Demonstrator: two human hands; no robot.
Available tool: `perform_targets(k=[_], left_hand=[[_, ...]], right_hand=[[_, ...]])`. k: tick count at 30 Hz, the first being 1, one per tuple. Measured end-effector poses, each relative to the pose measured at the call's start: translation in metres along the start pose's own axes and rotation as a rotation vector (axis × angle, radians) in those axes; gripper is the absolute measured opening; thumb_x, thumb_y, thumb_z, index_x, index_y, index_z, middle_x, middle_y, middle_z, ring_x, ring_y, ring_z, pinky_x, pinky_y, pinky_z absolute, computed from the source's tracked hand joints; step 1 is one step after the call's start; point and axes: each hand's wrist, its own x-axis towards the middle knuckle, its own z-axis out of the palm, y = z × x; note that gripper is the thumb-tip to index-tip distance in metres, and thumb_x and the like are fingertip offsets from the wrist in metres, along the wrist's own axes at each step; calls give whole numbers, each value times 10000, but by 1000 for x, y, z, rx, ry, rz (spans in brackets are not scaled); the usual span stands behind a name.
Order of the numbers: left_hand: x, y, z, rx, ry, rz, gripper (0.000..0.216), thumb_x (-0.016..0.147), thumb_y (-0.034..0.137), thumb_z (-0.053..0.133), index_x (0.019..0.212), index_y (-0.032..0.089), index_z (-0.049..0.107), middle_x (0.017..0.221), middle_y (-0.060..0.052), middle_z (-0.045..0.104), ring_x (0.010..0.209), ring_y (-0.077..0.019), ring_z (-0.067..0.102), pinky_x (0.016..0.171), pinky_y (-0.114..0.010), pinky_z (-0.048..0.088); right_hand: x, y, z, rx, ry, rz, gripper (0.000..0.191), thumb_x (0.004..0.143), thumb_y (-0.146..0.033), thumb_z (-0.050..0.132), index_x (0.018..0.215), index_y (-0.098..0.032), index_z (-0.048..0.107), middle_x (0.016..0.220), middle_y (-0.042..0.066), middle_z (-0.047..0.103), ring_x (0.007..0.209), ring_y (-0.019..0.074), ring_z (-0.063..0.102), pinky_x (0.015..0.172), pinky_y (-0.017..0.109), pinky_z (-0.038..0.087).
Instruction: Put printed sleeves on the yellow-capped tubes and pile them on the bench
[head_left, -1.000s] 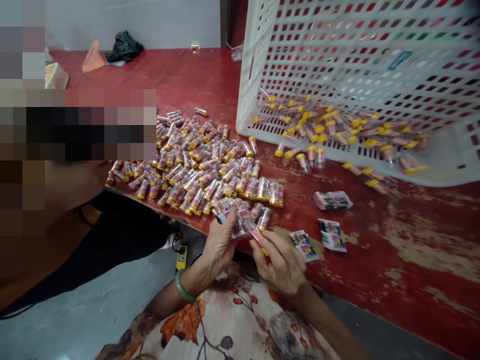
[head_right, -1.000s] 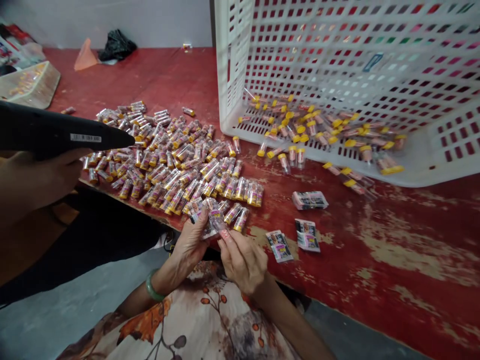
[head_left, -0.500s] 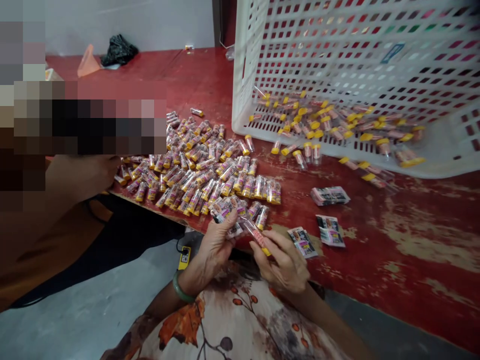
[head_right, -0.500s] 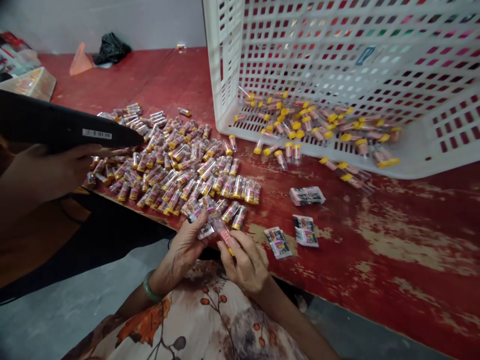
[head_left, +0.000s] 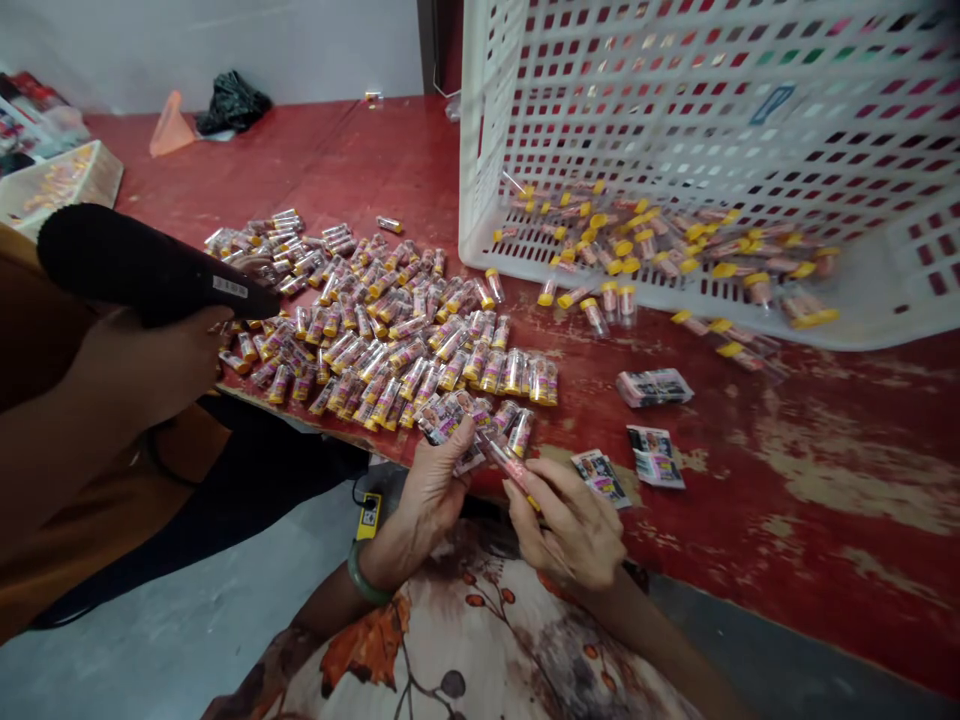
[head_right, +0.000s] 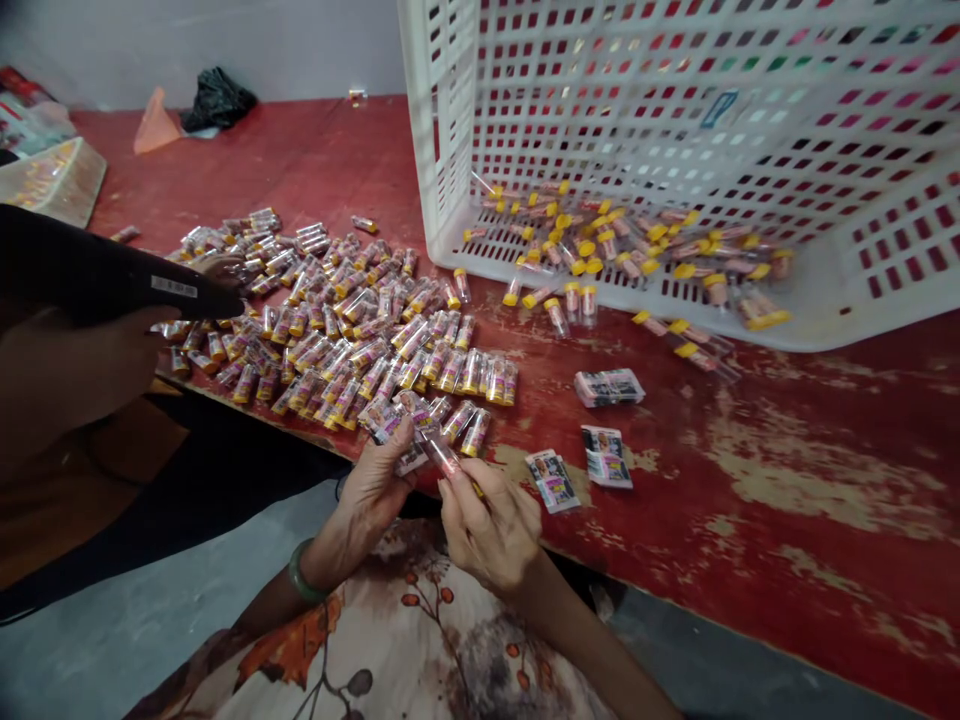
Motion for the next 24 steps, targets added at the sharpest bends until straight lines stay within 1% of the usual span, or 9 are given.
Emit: perform_targets(k=[5, 9, 11, 14, 16, 18, 21, 22, 24], left_hand=[[1, -4, -3, 28, -82, 86, 343, 635, 236, 816, 941, 176, 675, 895, -36, 725, 791, -159, 678, 785, -294, 526], [-1, -4, -3, 36, -60, 67, 346, 617, 240, 827, 924, 184, 679, 863, -19, 724, 745, -146, 671, 760, -285, 528], [-2, -3, -2, 38, -49, 37, 338, 600, 228, 838, 895, 175, 682, 819, -8, 717, 706, -132, 659, 757, -287, 531], [-3, -4, -2, 46, -60, 12, 322, 566, 225, 856, 828, 154, 683, 746, -2, 701, 648, -121, 639, 744, -285, 533], [-3, -5, -3, 52, -69, 4, 315, 542, 230, 866, 780, 142, 680, 699, 0, 688, 619, -118, 626, 716, -274, 529], [-2, -6, -5, 67, -83, -16, 318, 523, 231, 872, 754, 129, 680, 688, -9, 687, 608, -121, 622, 690, -268, 522], [-1, -6, -7, 84, -101, -56, 360, 521, 225, 872, 817, 119, 696, 732, -29, 705, 624, -138, 637, 675, -275, 515], [-1, -5, -7, 77, -103, -56, 386, 522, 218, 872, 855, 124, 701, 740, -28, 709, 625, -140, 640, 668, -275, 512], [0, -4, -7, 51, -103, -40, 437, 529, 203, 870, 927, 139, 701, 759, -21, 714, 636, -140, 646, 671, -272, 512]], right_hand=[[-4, 0, 1, 4, -13, -21, 386, 789, -111, 681, 1144, -215, 571, 1008, 57, 698, 911, 196, 687, 743, 298, 567], [-8, -1, 5, 5, 24, 46, 417, 797, -131, 684, 1176, -239, 549, 1067, 60, 686, 905, 189, 687, 731, 296, 572], [-9, -1, 6, -32, 38, 25, 431, 779, -133, 710, 1174, -205, 554, 1061, 76, 687, 892, 180, 685, 736, 282, 571], [-8, -2, 7, -105, 18, -116, 449, 720, -119, 768, 1131, -112, 586, 1023, 119, 694, 875, 178, 684, 753, 261, 569], [-5, -3, 9, -103, 27, -142, 461, 692, -102, 787, 1111, -80, 595, 1008, 133, 692, 859, 175, 684, 746, 254, 570], [-3, -4, 11, -2, 85, -10, 442, 699, -89, 775, 1102, -105, 595, 999, 116, 685, 847, 173, 683, 736, 266, 577], [-2, -5, 13, 230, 157, 247, 385, 726, -83, 742, 1072, -160, 592, 971, 78, 672, 839, 176, 679, 725, 302, 585], [-3, -5, 13, 254, 155, 264, 391, 728, -82, 739, 1078, -166, 588, 970, 74, 672, 841, 176, 678, 724, 302, 584], [-8, -3, 13, 187, 129, 193, 452, 721, -76, 747, 1127, -167, 573, 992, 76, 678, 847, 165, 676, 729, 276, 573]])
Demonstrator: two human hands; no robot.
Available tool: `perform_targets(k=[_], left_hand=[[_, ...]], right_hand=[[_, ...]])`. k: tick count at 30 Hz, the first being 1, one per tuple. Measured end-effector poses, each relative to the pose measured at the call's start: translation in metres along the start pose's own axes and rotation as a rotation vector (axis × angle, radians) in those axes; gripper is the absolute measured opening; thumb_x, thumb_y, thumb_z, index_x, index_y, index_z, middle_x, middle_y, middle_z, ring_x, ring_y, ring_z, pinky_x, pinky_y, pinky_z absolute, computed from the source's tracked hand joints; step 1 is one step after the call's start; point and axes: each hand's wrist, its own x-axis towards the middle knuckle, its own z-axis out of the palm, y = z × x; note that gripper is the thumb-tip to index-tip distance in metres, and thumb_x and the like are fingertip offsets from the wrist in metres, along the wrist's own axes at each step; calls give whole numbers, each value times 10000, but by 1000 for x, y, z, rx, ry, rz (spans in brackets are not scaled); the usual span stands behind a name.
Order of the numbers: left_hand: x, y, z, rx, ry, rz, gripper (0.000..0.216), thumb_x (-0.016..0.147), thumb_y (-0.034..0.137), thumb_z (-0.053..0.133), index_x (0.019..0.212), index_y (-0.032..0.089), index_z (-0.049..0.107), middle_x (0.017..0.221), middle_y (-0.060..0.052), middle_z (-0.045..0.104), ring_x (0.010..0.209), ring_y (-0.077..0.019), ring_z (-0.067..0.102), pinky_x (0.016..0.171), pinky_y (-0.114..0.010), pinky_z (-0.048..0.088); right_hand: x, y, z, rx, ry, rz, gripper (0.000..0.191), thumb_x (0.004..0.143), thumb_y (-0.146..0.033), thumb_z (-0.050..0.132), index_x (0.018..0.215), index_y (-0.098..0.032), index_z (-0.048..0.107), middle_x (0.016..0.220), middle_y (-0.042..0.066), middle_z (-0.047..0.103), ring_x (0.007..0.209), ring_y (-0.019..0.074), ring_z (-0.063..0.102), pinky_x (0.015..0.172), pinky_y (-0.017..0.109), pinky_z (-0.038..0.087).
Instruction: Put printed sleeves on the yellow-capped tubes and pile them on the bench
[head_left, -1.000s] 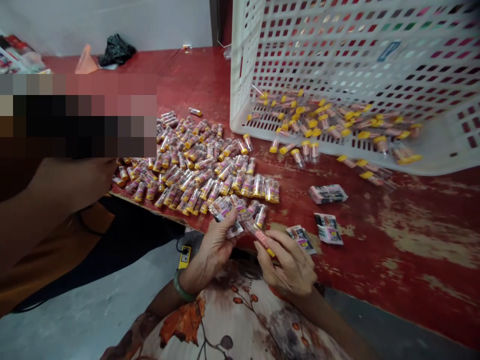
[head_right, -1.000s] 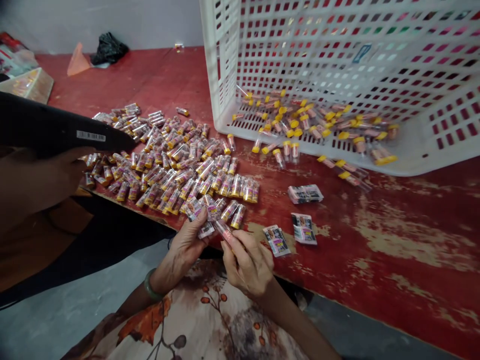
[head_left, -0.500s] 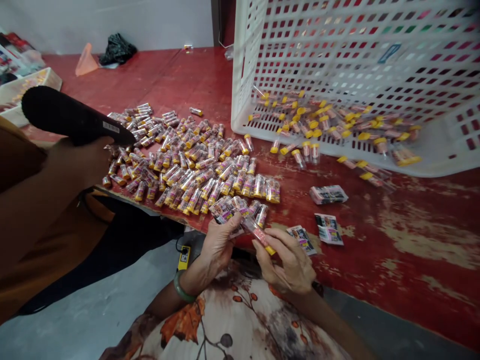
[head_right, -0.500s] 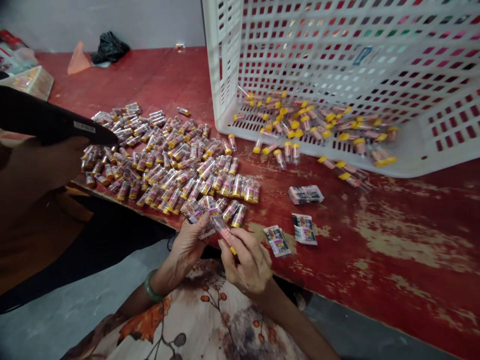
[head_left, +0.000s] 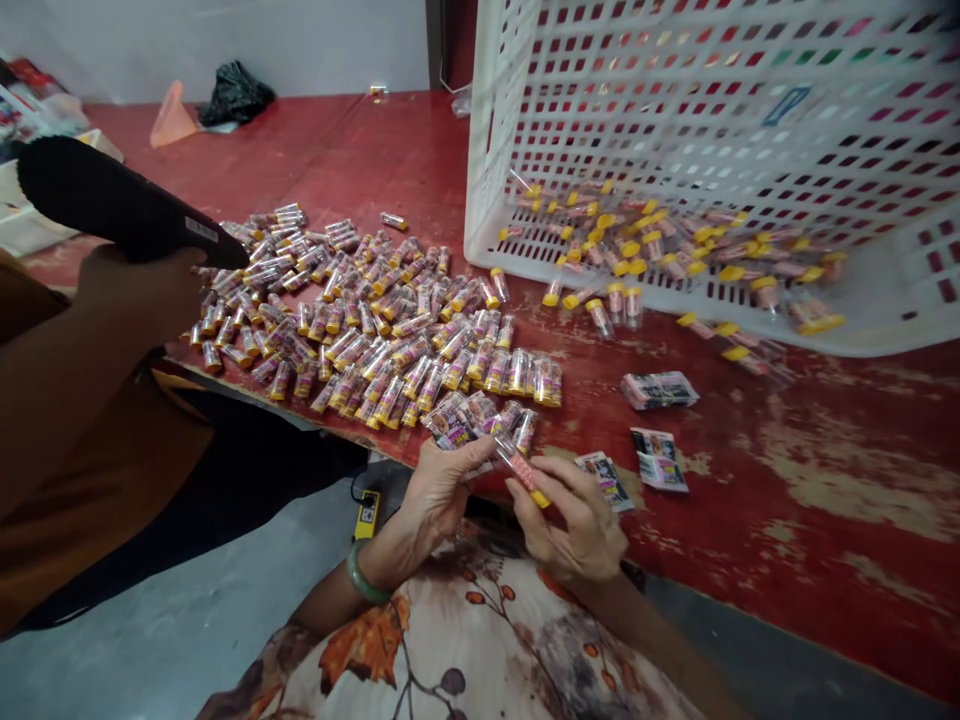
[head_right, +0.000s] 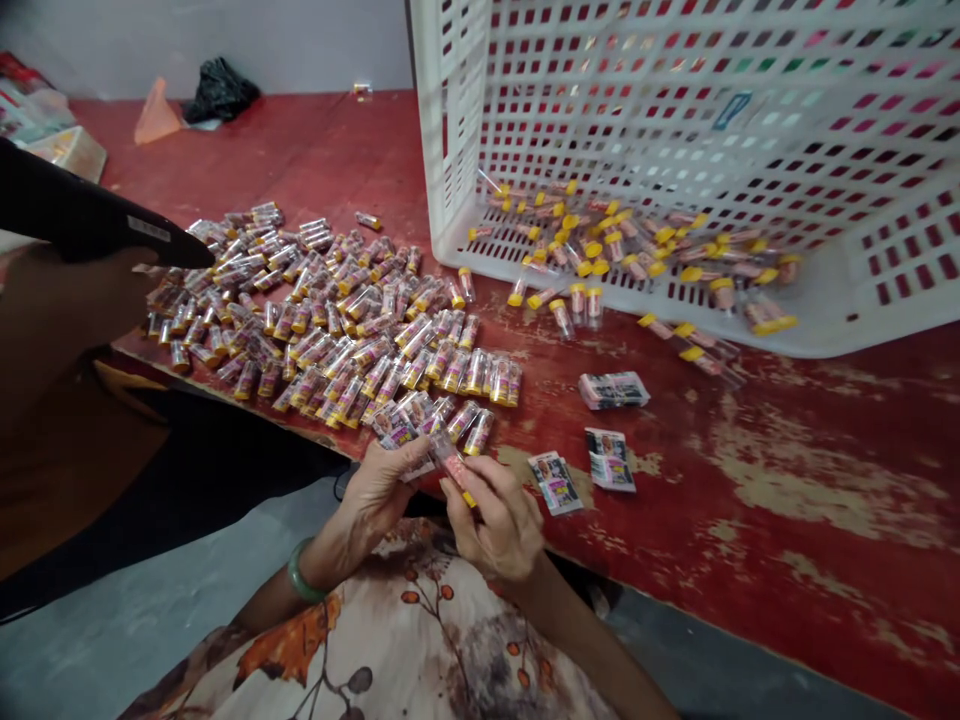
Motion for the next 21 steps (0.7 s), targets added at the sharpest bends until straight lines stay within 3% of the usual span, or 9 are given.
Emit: perform_targets(k=[6, 13, 17, 21], left_hand=[[0, 3, 4, -40, 28, 60, 514, 555, 197, 861, 1034, 178, 674, 857, -21, 728, 748, -161, 673, 820, -331, 512], [0, -5, 0, 6, 12, 41, 422, 493, 247, 890, 854, 135, 702, 739, -13, 707, 634, -133, 639, 677, -271, 510], [-1, -8, -1, 45, 17, -1, 336, 506, 221, 884, 767, 115, 702, 720, -13, 699, 600, -107, 614, 602, -227, 486], [-1, -1, -2, 13, 25, 47, 348, 566, 226, 859, 868, 146, 706, 770, -10, 713, 651, -114, 636, 678, -247, 510]], right_hand=[[-9, 5, -3, -173, -59, -197, 470, 758, -110, 725, 1188, -201, 557, 1060, 70, 675, 891, 164, 676, 757, 264, 567], [3, -6, 7, 33, 39, 53, 405, 761, -128, 717, 1118, -197, 539, 947, 68, 656, 816, 179, 669, 715, 314, 584], [8, -4, 12, 23, 40, -16, 402, 780, -157, 710, 1135, -205, 527, 964, 82, 648, 836, 189, 658, 692, 317, 580], [15, 6, 0, 190, -260, -9, 366, 859, -181, 599, 1217, -164, 523, 1107, 148, 613, 1022, 244, 618, 822, 404, 552]])
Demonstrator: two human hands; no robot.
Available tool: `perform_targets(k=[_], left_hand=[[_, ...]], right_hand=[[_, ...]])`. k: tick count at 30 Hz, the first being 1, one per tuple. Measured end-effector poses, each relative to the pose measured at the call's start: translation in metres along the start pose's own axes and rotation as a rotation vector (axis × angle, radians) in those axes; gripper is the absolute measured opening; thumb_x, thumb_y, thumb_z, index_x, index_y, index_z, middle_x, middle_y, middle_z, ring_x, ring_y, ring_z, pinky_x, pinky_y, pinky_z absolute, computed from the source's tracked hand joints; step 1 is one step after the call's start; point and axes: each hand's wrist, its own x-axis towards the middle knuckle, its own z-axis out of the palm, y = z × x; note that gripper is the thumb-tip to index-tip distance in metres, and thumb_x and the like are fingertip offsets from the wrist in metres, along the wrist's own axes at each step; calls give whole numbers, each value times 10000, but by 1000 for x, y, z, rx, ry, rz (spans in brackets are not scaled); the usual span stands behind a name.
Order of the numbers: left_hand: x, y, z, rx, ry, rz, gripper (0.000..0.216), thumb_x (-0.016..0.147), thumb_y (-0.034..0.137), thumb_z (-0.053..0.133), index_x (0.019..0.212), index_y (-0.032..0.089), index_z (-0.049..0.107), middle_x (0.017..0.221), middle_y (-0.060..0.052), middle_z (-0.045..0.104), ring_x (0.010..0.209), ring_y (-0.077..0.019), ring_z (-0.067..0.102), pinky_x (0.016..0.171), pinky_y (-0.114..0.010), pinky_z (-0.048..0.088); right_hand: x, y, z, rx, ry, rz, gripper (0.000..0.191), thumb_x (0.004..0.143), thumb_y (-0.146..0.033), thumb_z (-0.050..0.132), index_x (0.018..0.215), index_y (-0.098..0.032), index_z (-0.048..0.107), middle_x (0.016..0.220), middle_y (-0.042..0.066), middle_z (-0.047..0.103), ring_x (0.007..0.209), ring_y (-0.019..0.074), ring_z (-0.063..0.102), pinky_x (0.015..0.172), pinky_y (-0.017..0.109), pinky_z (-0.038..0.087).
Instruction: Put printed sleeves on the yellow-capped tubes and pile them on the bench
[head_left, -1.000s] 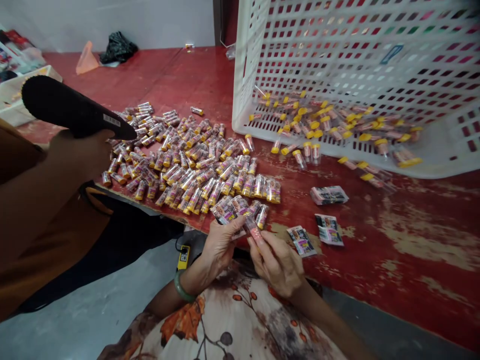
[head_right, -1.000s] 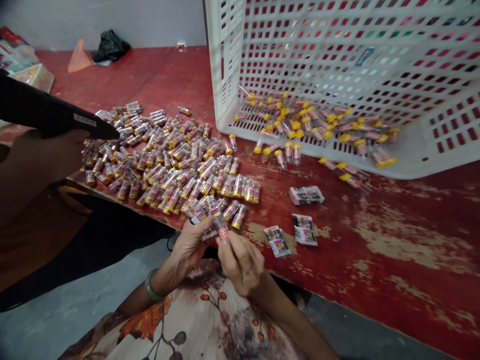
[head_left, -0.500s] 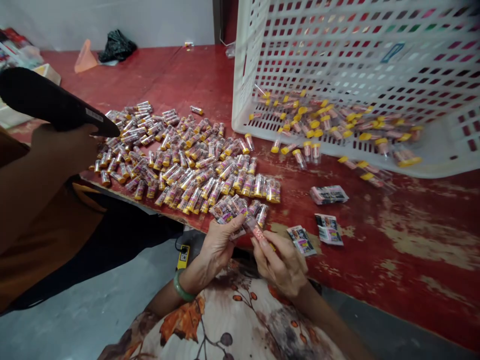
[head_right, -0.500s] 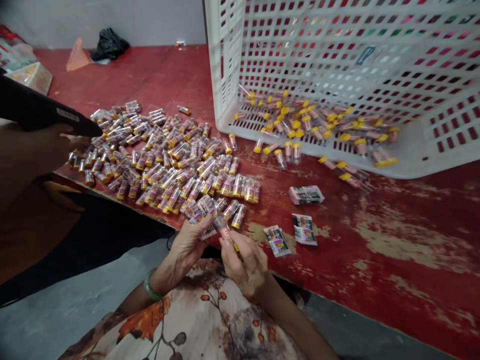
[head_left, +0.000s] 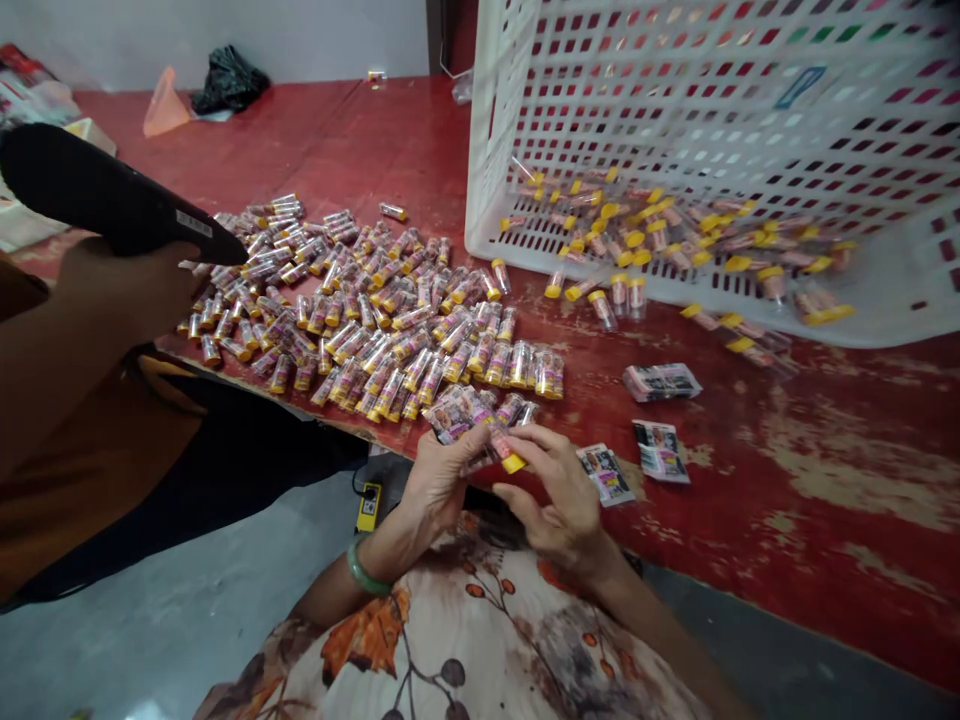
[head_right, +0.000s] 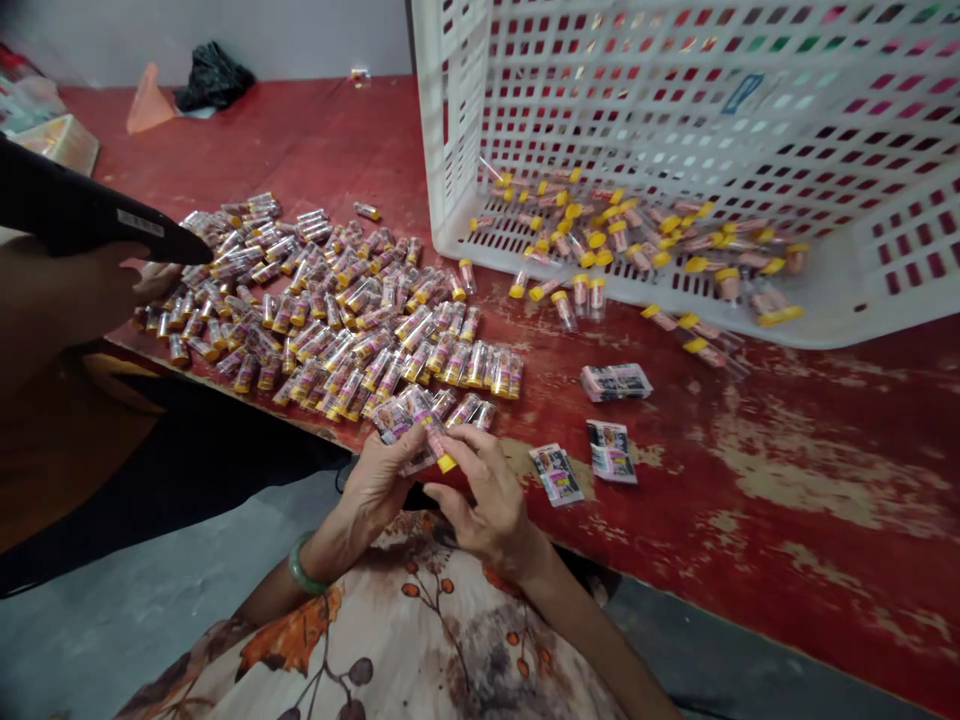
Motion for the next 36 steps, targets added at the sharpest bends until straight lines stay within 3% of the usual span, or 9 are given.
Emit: perform_targets(k=[3, 9, 15, 20, 30, 36], left_hand=[[-2, 5, 0, -4, -50, -13, 431, 564, 211, 860, 960, 165, 697, 815, -14, 723, 689, -127, 652, 706, -259, 518], [-10, 4, 5, 40, -107, -100, 509, 530, 198, 875, 1004, 170, 692, 743, 9, 710, 628, -118, 636, 616, -229, 505], [-11, -2, 1, 57, -117, -68, 440, 541, 205, 871, 944, 168, 700, 787, -4, 719, 666, -130, 645, 659, -258, 520], [-13, -6, -1, 95, -117, -61, 333, 549, 207, 868, 835, 151, 704, 786, -12, 720, 681, -126, 640, 698, -268, 517], [-14, -8, 3, 126, -46, -111, 363, 486, 267, 894, 765, 143, 698, 726, -7, 697, 633, -124, 613, 666, -274, 498], [-11, -6, -1, 128, -88, -136, 354, 507, 253, 889, 789, 132, 711, 764, -17, 708, 663, -125, 621, 678, -263, 495]], right_hand=[[0, 2, -12, 65, -63, 69, 328, 857, -95, 535, 1177, -165, 556, 1107, 137, 624, 1011, 227, 616, 828, 399, 530], [2, -6, -7, 32, 143, 134, 293, 767, -55, 622, 1031, -180, 608, 955, 80, 670, 846, 194, 651, 741, 355, 534], [8, -14, -4, 32, 246, 126, 226, 750, -23, 631, 908, -183, 655, 883, 60, 688, 767, 163, 664, 678, 299, 541], [6, -11, -4, 37, 216, 115, 170, 781, -42, 607, 842, -197, 637, 840, 38, 681, 718, 141, 658, 631, 265, 552], [10, -8, -3, -140, 206, 26, 183, 787, -9, 574, 842, -182, 600, 732, 37, 666, 719, 166, 675, 610, 262, 537], [4, -7, -8, -29, 145, 90, 214, 796, -26, 578, 942, -178, 611, 869, 66, 676, 811, 164, 668, 711, 293, 567]])
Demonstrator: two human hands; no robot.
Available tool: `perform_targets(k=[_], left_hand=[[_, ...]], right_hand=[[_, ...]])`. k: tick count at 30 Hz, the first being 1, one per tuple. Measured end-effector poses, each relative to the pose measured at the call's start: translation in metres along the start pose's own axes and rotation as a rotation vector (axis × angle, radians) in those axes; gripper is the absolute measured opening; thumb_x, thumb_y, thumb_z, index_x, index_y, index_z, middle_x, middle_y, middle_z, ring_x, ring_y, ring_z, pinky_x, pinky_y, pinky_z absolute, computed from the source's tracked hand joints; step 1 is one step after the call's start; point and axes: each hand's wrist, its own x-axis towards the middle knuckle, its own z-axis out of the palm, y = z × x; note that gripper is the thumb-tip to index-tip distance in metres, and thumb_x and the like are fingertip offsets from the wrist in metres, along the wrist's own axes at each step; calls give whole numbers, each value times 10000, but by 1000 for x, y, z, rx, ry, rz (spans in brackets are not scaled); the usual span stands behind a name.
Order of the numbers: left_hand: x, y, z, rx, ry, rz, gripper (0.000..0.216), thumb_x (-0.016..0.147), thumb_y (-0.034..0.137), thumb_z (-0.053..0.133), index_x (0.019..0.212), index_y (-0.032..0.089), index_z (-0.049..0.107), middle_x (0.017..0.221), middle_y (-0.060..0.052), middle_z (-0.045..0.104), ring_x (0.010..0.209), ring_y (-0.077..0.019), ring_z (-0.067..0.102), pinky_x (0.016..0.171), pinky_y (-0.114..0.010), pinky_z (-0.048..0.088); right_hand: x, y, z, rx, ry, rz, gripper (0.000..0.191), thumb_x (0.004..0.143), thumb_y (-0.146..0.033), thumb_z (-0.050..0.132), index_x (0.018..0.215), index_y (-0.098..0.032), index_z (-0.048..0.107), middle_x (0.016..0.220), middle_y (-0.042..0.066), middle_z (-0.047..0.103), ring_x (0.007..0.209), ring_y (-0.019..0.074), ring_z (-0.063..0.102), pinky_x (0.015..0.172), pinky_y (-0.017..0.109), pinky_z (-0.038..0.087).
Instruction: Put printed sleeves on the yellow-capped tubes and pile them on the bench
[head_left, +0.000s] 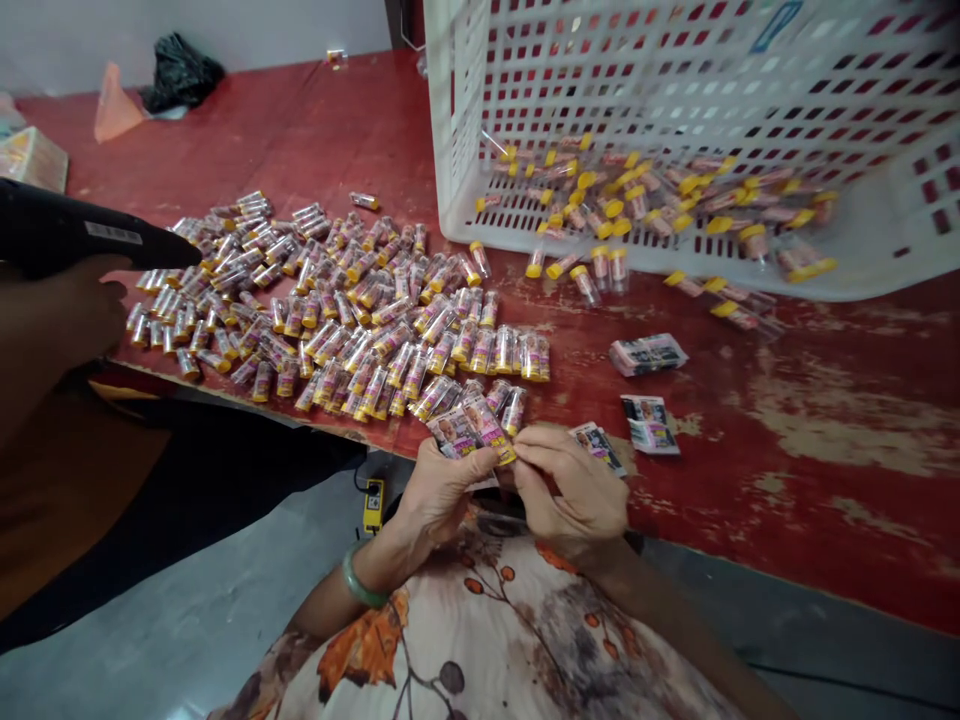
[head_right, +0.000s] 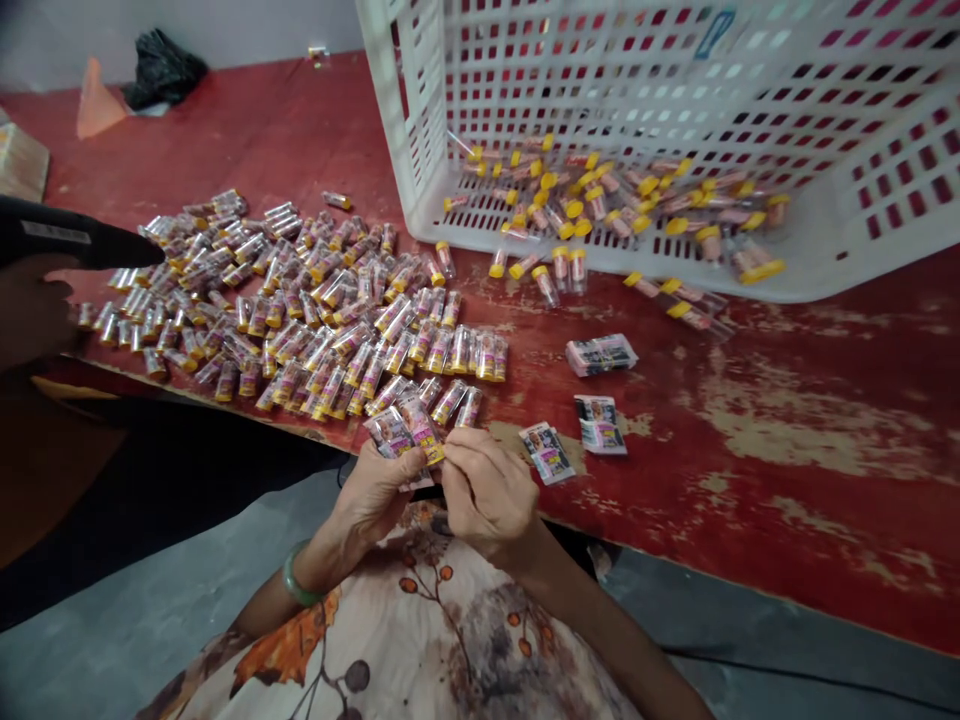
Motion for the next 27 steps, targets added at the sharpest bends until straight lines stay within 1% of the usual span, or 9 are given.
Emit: perform_targets(k=[3, 6, 9, 11, 14, 18, 20, 24, 27], left_hand=[[-1, 1, 0, 5, -40, -20, 350, 530, 261, 880, 813, 135, 718, 777, -23, 712, 679, -128, 629, 669, -252, 489], [-2, 0, 1, 0, -70, -25, 340, 546, 267, 874, 819, 135, 718, 796, -27, 713, 694, -132, 636, 692, -258, 494], [-3, 0, 1, -20, -77, -26, 334, 555, 264, 869, 823, 138, 716, 770, -19, 706, 666, -124, 627, 685, -256, 491], [-3, 0, 1, -32, -84, -20, 332, 563, 259, 865, 835, 139, 717, 747, -13, 699, 655, -119, 621, 679, -249, 486], [-3, 0, 0, -38, -94, -4, 348, 563, 268, 866, 851, 138, 721, 748, -15, 699, 664, -121, 619, 693, -253, 482], [0, 0, -3, -23, -85, -14, 344, 553, 282, 869, 830, 140, 722, 752, -17, 701, 659, -121, 617, 689, -252, 476], [2, 1, -5, -13, -74, -15, 330, 563, 279, 864, 831, 147, 723, 762, -15, 705, 657, -116, 617, 685, -246, 476], [5, 4, -8, 5, -64, -2, 302, 597, 283, 846, 848, 161, 729, 805, -27, 721, 691, -135, 634, 689, -262, 495], [6, 4, -9, 29, -74, 3, 322, 597, 310, 843, 859, 158, 736, 800, -40, 725, 691, -149, 641, 698, -279, 503]], right_hand=[[-4, -2, -2, -42, 25, 14, 240, 806, -54, 589, 1004, -188, 612, 921, 73, 679, 829, 172, 677, 712, 306, 574], [-5, -5, -3, -150, 48, -41, 246, 814, -75, 616, 1021, -209, 622, 924, 62, 694, 793, 164, 691, 674, 286, 570], [-4, -7, -5, -237, 74, -144, 235, 797, -69, 645, 993, -198, 635, 848, 38, 711, 765, 165, 703, 654, 266, 567], [-3, -7, -5, -282, 63, -221, 213, 773, -53, 666, 942, -181, 645, 781, 27, 713, 752, 171, 708, 659, 259, 569], [-3, -7, -3, -319, 64, -257, 195, 765, -48, 672, 908, -179, 647, 753, 24, 710, 724, 169, 705, 651, 259, 572], [-6, -5, 1, -309, 81, -221, 201, 767, -53, 668, 935, -158, 634, 805, 50, 707, 730, 166, 696, 655, 266, 569], [-6, -4, 1, -241, 58, -167, 225, 760, -45, 663, 957, -147, 628, 849, 67, 703, 764, 172, 693, 669, 269, 563], [0, -2, -9, -68, -96, 29, 346, 769, -101, 659, 1105, -157, 598, 1037, 111, 667, 841, 199, 674, 698, 319, 566], [4, 1, -16, -54, -162, 63, 475, 768, -151, 671, 1226, -180, 548, 1175, 139, 616, 932, 235, 654, 736, 366, 571]])
